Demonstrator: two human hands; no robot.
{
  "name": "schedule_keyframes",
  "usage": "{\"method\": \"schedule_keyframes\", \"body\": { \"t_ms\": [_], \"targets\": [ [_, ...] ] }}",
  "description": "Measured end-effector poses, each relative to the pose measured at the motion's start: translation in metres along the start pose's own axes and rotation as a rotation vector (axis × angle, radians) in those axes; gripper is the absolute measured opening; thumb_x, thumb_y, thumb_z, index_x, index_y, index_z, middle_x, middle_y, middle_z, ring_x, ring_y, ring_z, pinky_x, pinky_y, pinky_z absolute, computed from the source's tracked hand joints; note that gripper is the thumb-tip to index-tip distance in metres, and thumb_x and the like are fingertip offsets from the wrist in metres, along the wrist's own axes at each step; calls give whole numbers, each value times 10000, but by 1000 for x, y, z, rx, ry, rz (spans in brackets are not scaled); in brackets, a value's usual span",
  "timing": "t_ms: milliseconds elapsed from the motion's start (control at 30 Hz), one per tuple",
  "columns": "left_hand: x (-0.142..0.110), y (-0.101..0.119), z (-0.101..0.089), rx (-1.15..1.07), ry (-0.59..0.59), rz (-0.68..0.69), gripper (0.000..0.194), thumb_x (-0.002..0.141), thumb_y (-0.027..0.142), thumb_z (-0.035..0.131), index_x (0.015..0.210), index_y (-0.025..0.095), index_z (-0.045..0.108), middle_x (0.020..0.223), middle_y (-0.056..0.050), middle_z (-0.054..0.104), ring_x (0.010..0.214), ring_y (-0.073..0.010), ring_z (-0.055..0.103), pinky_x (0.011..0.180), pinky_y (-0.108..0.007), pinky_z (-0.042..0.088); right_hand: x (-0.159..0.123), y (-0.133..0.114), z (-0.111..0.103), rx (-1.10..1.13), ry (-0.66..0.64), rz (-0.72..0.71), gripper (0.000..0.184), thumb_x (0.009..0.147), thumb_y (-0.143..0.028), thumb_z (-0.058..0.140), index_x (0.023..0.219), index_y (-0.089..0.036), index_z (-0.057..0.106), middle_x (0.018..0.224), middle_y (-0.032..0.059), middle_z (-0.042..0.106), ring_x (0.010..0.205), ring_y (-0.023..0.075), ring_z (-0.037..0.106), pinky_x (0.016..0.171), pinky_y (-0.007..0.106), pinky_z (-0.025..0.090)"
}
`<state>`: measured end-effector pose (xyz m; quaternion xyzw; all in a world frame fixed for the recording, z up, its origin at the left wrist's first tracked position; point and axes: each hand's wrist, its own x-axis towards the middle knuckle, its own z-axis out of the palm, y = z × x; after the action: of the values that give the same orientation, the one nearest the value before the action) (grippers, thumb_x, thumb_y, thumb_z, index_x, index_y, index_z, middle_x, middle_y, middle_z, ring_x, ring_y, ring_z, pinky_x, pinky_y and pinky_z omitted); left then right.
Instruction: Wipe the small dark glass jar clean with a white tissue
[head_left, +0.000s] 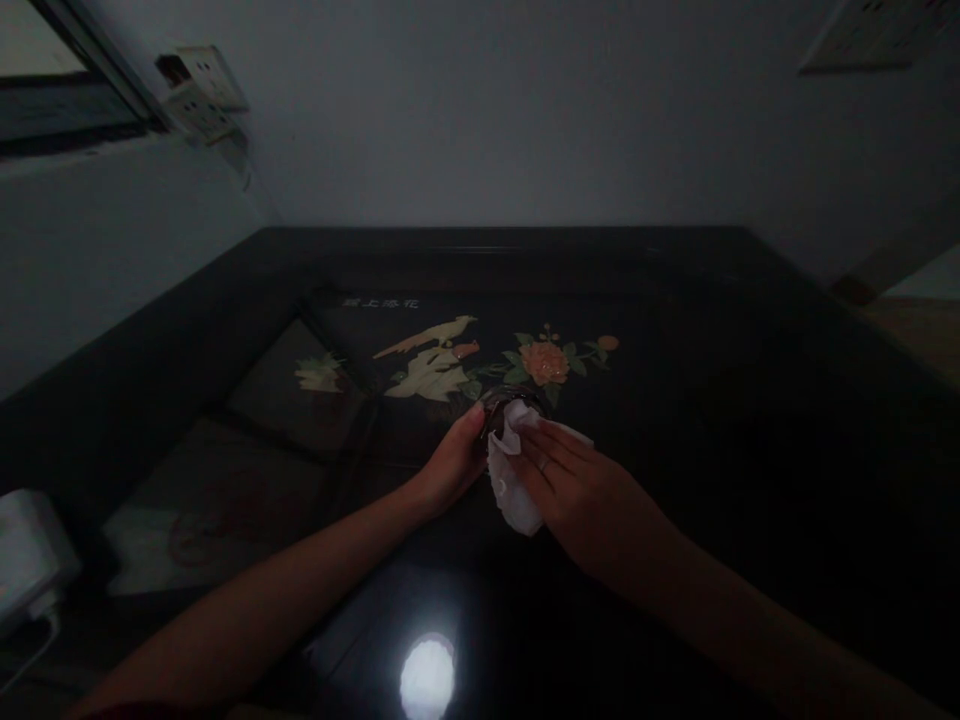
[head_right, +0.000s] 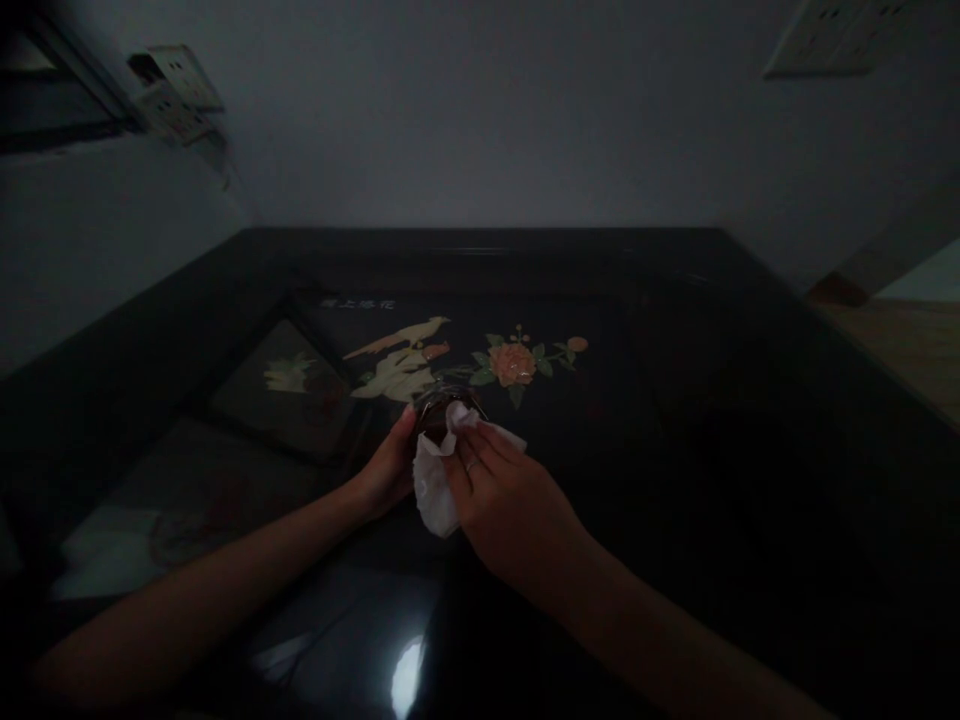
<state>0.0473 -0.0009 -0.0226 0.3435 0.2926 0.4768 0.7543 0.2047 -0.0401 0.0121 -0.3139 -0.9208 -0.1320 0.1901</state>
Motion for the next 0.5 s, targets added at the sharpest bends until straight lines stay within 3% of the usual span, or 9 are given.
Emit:
{"method": "schedule_keyframes", "body": {
  "t_ms": [300,400,500],
  "targets": [
    [1,-14,-19,230,-84,101,579,746,607,637,1101,149,655,1122,-103,677,1083,-270,595,986,-350,400,-3,-10,0,-25,-31,34,290,826,-58,492,1037,23,673,1103,261,687,1057,322,661,936,403,539],
    [2,-14,-22,261,-80,120,596,744,618,630,1111,149,644,1145,-99,667,1088,-266,589,997,-353,392,0,-17,-3,161,-42,134,287,849,-58,495,1092,-23,643,1064,211,714,1041,283,668,931,403,534],
    [1,-14,-21,244,-66,100,634,733,644,622,1132,151,625,1124,-100,673,1066,-269,596,960,-360,419,4,-20,-9,491,-39,322,203,893,-135,506,1040,-84,637,1023,160,723,987,248,680,882,372,546]
  ]
}}
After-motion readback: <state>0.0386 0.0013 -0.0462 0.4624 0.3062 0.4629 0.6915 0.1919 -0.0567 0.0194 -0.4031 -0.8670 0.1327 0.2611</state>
